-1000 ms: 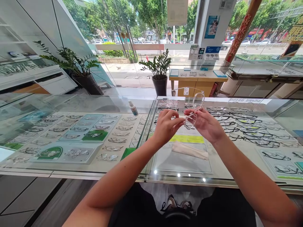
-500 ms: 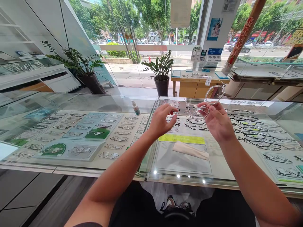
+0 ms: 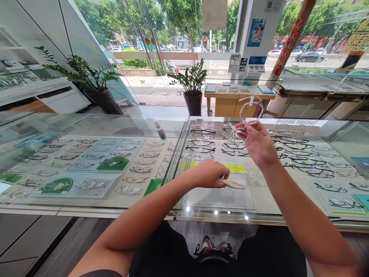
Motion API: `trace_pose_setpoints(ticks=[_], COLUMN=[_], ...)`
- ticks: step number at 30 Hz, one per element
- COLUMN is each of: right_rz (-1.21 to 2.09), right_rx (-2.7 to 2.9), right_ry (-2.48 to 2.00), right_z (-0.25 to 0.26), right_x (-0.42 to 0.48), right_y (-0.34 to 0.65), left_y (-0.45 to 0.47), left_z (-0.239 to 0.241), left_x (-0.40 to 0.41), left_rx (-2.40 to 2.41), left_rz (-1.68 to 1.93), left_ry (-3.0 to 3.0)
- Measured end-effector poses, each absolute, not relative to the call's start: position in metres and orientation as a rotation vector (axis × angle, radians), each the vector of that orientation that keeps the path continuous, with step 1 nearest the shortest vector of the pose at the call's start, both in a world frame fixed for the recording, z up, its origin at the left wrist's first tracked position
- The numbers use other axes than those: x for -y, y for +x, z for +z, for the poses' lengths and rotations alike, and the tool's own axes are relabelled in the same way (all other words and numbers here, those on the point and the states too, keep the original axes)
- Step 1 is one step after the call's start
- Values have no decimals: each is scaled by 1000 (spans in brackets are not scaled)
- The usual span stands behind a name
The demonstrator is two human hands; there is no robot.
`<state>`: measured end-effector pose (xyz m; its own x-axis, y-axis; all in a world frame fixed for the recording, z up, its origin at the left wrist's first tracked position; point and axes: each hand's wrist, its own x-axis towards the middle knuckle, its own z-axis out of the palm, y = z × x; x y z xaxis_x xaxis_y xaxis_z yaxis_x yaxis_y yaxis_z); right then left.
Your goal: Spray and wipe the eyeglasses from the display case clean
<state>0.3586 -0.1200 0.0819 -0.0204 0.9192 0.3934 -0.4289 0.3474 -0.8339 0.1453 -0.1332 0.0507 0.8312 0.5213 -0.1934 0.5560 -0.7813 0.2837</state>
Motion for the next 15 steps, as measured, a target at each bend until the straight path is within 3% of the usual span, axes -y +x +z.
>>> trace_pose_setpoints(ticks=[5, 8, 10, 15], right_rz=[1165, 1155, 1155, 1151], right_rx=[1128, 1138, 1151, 1165], right_ry=[-589, -620, -626, -595], right_z=[81, 80, 81, 84], right_x=[121, 121, 122, 124], right_y=[358, 359, 360, 363], left_y=[118, 97, 82, 43], left_z=[71, 84, 91, 84], left_x=[127, 113, 98, 55], left_rx=[-1150, -1246, -1439, -2068], left_rz=[-328, -134, 267, 1778], left_ry=[2525, 2462, 2425, 1849])
